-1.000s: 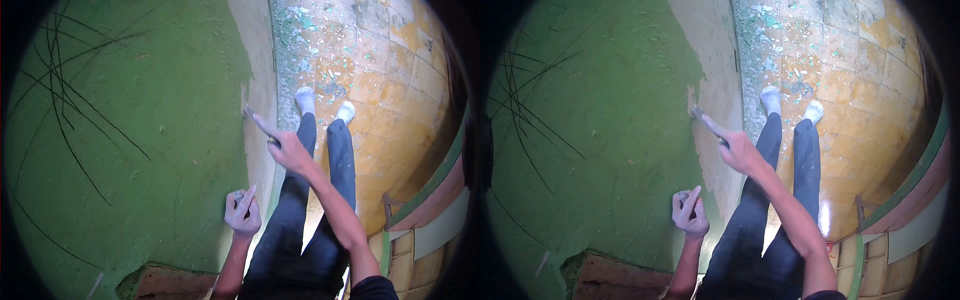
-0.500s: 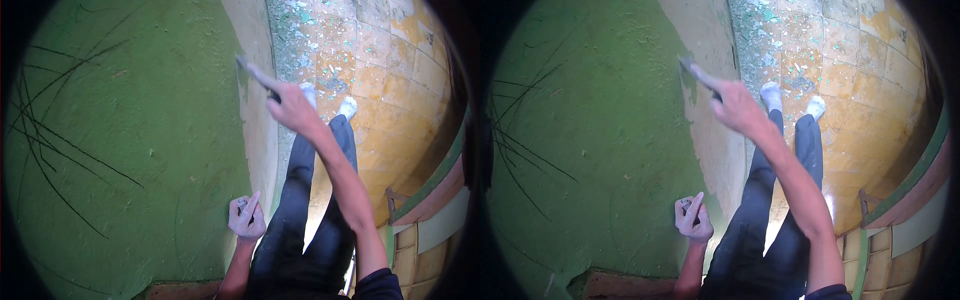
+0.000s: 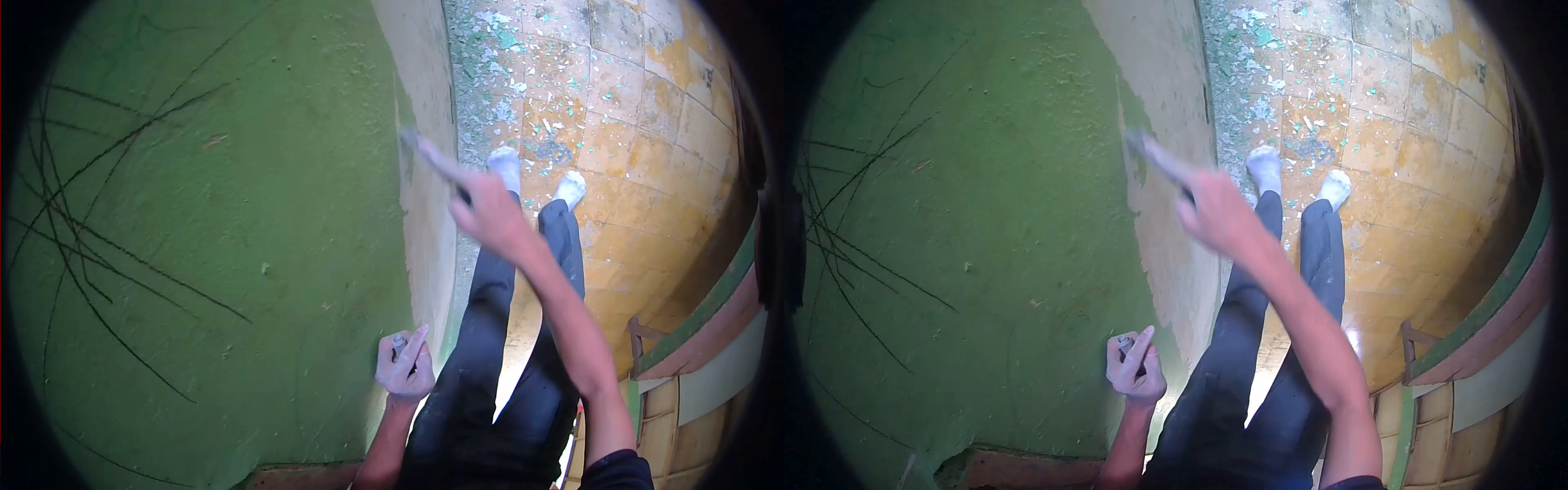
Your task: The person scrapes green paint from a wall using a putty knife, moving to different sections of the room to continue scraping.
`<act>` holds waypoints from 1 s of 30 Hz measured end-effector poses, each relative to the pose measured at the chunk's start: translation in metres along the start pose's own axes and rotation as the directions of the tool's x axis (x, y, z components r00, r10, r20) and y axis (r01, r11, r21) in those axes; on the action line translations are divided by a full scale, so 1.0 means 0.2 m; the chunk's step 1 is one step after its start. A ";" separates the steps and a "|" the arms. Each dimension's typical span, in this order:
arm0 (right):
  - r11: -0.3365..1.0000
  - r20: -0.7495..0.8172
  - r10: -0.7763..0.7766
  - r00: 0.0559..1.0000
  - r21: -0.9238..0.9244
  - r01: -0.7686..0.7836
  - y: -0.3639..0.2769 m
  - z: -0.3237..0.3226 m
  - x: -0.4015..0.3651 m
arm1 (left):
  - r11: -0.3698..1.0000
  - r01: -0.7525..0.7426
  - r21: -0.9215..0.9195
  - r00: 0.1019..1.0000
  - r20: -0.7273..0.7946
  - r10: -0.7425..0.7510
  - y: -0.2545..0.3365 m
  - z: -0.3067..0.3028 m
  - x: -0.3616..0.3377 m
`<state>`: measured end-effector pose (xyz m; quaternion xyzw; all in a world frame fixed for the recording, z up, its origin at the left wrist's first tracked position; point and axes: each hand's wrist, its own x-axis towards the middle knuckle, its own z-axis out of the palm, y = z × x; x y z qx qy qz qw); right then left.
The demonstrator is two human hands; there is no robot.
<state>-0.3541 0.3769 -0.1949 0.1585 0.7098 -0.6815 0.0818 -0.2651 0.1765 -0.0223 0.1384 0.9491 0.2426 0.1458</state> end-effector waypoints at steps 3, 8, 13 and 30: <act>0.996 -0.020 0.044 0.999 -0.078 -0.045 0.03 -0.13 0.27 | 1.000 0.006 0.003 1.000 -0.006 -0.006 0.00 0.04 -0.01; 0.999 0.017 0.035 0.999 0.038 -0.036 0.04 0.05 -0.09 | 1.000 0.016 0.006 1.000 0.006 -0.016 0.02 0.00 0.01; 0.999 0.030 0.048 0.998 -0.025 -0.047 0.08 -0.11 0.21 | 0.999 -0.019 0.045 1.000 0.001 0.019 0.00 0.05 0.02; 0.960 0.326 0.254 0.911 0.032 -0.279 0.01 0.03 -0.22 | 0.999 -0.047 -0.005 0.999 -0.002 0.047 0.00 0.04 0.03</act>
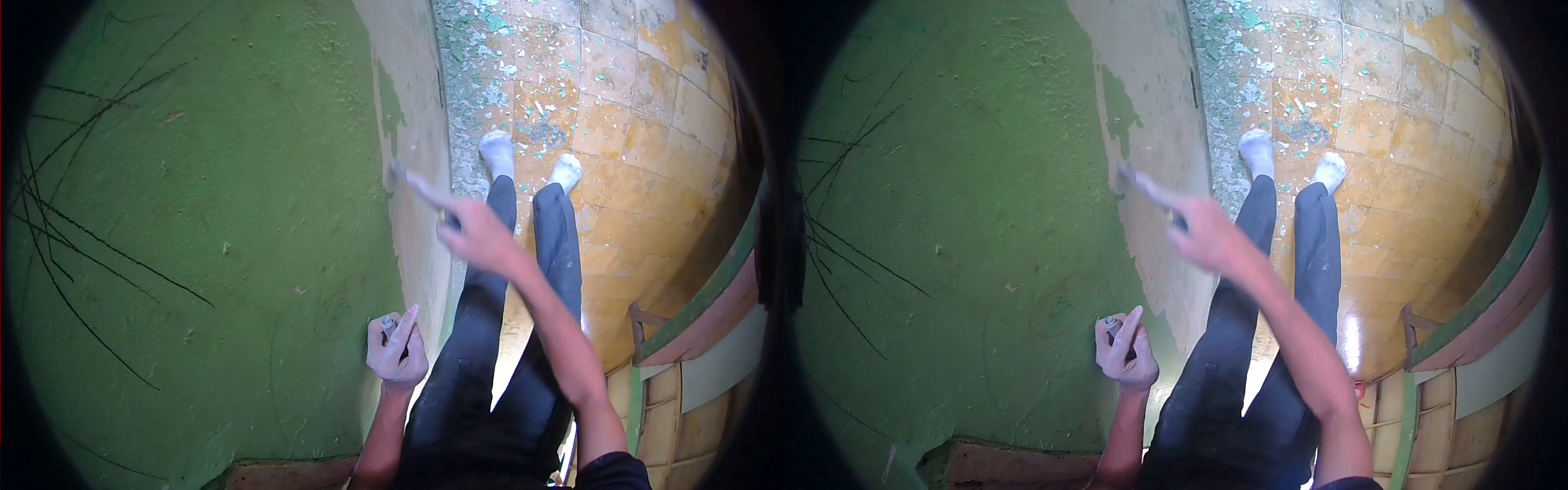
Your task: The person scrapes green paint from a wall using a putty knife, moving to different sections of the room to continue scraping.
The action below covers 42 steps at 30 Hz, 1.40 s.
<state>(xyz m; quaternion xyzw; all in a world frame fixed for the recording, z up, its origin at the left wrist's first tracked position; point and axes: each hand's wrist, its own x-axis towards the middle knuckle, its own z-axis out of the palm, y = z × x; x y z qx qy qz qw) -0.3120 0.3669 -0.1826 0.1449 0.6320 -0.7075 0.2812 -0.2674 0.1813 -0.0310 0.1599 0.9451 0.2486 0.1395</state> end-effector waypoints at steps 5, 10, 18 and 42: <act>0.997 -0.007 -0.031 1.000 0.066 0.031 0.07 0.03 -0.03 | 0.999 0.043 -0.007 0.999 -0.018 -0.043 0.01 0.02 -0.01; 0.992 -0.102 -0.107 0.989 0.053 0.113 0.09 -0.05 0.12 | 0.999 0.042 -0.003 0.999 -0.018 -0.042 -0.01 0.03 -0.02; 0.993 0.037 -0.119 0.992 -0.007 0.119 0.17 -0.01 -0.01 | 0.999 0.039 -0.033 0.999 0.003 -0.039 -0.01 0.02 -0.01; 0.981 -0.215 -0.183 0.959 0.018 0.192 0.11 0.10 0.05 | 0.998 0.070 0.004 0.997 0.016 -0.070 -0.03 0.05 -0.05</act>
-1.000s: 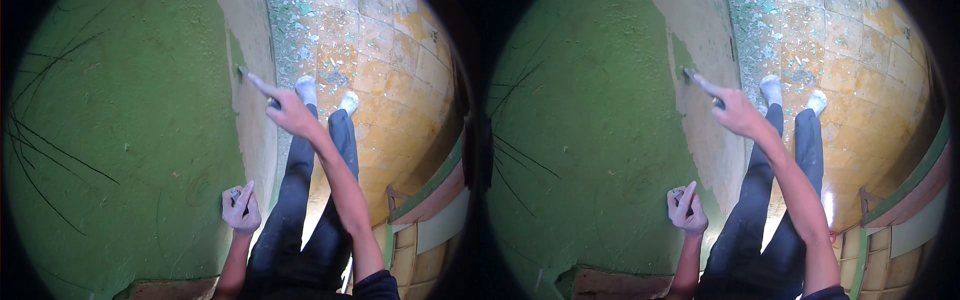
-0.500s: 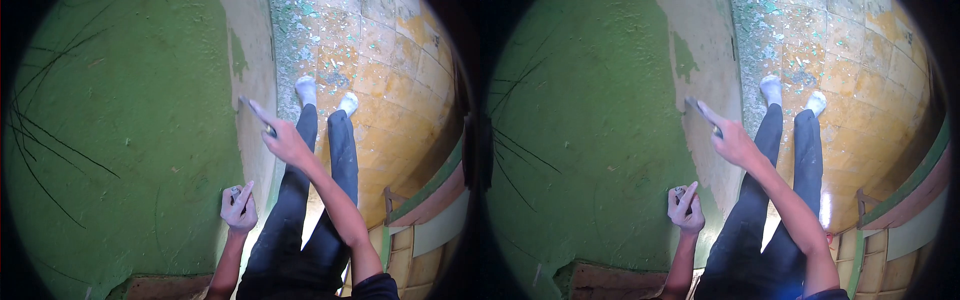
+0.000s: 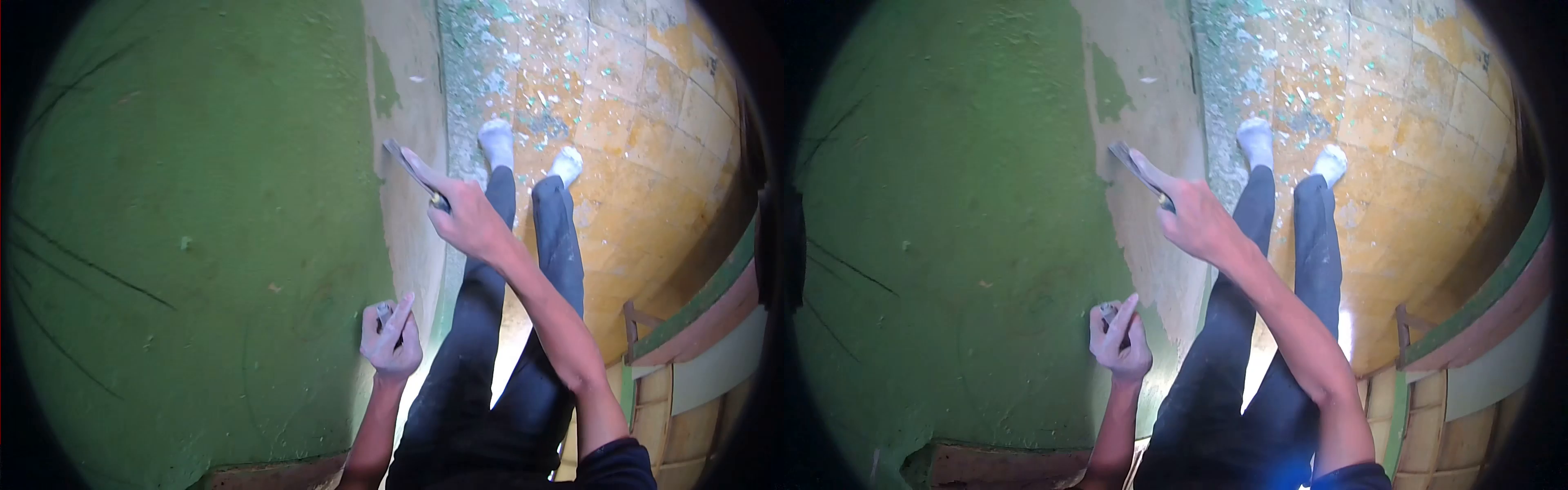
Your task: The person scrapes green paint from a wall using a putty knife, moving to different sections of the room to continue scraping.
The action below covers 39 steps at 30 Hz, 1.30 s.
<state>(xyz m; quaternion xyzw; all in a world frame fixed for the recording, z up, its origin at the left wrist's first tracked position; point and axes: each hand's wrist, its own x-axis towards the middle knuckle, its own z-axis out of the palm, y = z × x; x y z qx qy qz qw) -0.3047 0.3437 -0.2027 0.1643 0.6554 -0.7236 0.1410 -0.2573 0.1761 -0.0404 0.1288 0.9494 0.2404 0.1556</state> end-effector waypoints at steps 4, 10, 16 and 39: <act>0.996 -0.082 0.047 0.996 -0.067 -0.052 -0.04 -0.10 0.25 | 1.000 0.010 -0.028 1.000 0.017 -0.009 0.00 0.02 -0.02; 0.999 0.001 0.006 1.000 -0.049 -0.006 0.01 -0.05 0.04 | 0.999 0.016 -0.050 1.000 -0.011 -0.017 0.01 0.01 0.01; 1.000 -0.061 -0.003 0.998 -0.023 0.002 -0.05 -0.01 0.03 | 1.000 0.011 -0.010 1.000 0.004 -0.011 0.00 0.01 0.02; 0.989 -0.067 0.051 0.996 -0.139 -0.060 -0.15 -0.20 0.34 | 0.999 0.046 0.005 0.999 0.008 -0.046 0.00 0.04 -0.01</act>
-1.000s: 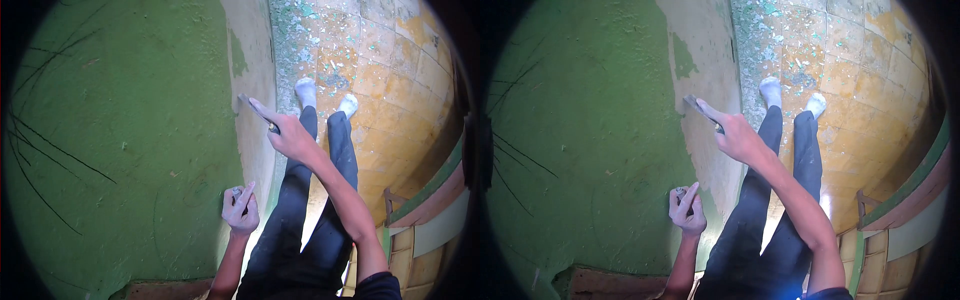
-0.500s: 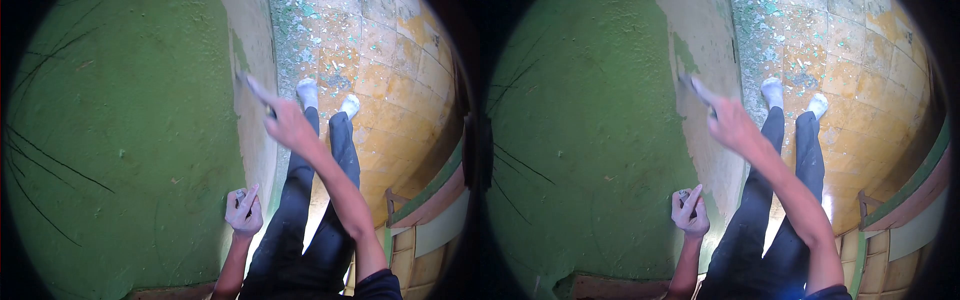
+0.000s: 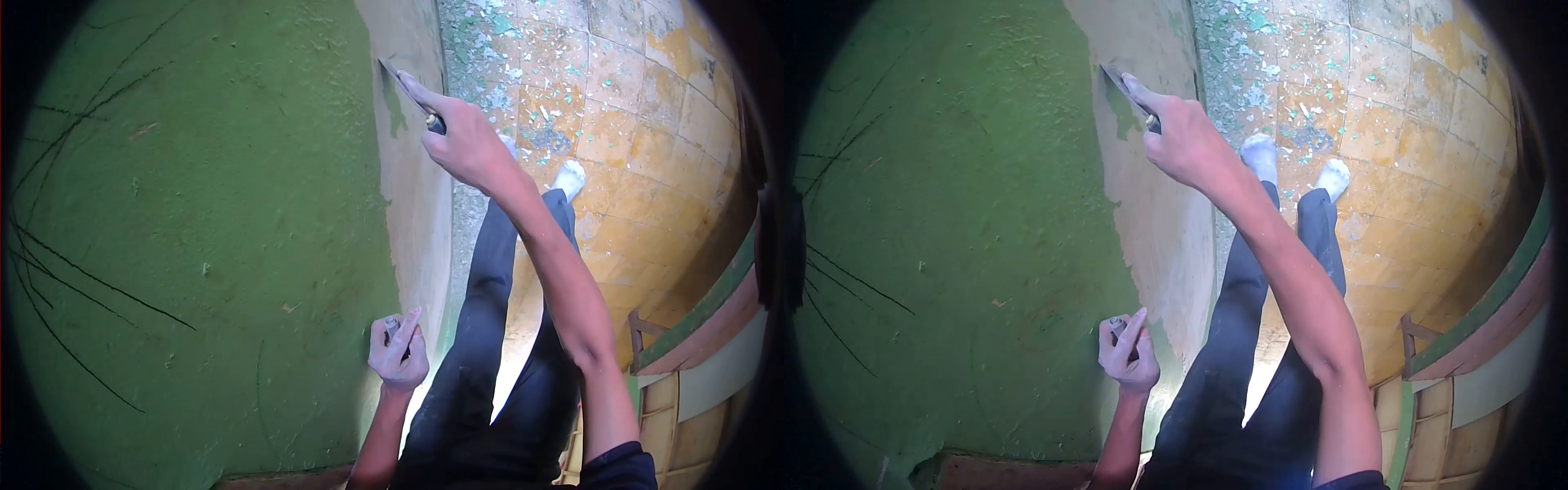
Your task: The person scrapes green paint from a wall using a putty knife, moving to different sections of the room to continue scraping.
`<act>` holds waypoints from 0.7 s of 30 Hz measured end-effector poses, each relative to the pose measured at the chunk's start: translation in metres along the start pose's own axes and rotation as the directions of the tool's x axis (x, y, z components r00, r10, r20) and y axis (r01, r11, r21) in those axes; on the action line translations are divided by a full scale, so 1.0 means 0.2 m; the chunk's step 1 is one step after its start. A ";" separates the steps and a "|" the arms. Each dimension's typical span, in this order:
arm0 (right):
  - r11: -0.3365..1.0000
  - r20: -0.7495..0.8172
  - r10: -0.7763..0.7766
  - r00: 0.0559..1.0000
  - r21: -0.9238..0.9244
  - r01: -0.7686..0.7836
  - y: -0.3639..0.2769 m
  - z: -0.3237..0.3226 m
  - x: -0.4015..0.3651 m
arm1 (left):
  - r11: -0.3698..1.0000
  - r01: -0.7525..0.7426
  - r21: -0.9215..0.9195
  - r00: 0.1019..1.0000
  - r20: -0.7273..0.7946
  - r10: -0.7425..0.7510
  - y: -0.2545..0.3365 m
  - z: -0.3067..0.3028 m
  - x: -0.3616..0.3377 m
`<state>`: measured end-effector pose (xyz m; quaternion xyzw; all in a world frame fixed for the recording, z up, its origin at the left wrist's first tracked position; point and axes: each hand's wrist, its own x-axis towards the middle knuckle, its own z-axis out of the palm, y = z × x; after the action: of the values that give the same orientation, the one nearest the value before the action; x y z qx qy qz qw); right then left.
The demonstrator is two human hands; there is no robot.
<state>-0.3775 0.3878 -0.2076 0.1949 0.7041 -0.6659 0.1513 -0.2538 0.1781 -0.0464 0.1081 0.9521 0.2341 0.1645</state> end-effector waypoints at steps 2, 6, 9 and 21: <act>0.999 0.039 -0.012 0.999 0.037 0.011 0.04 0.08 -0.14 | 1.000 0.003 -0.008 1.000 -0.008 -0.003 0.00 0.00 0.02; 0.991 0.040 -0.114 0.993 0.081 0.110 0.07 0.07 -0.17 | 0.999 -0.020 -0.040 1.000 -0.004 0.020 0.00 -0.02 0.03; 0.997 0.033 0.052 0.998 0.047 -0.053 0.01 -0.05 0.09 | 1.000 -0.012 -0.015 1.000 -0.002 0.012 0.01 0.01 0.03; 0.992 0.092 0.033 0.995 0.115 -0.043 0.08 0.05 -0.13 | 0.999 0.030 -0.019 1.000 -0.006 -0.030 0.03 -0.02 0.03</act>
<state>-0.3481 0.3766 -0.2095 0.1868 0.6524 -0.7111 0.1837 -0.2599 0.1845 -0.0421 0.0915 0.9519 0.2407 0.1662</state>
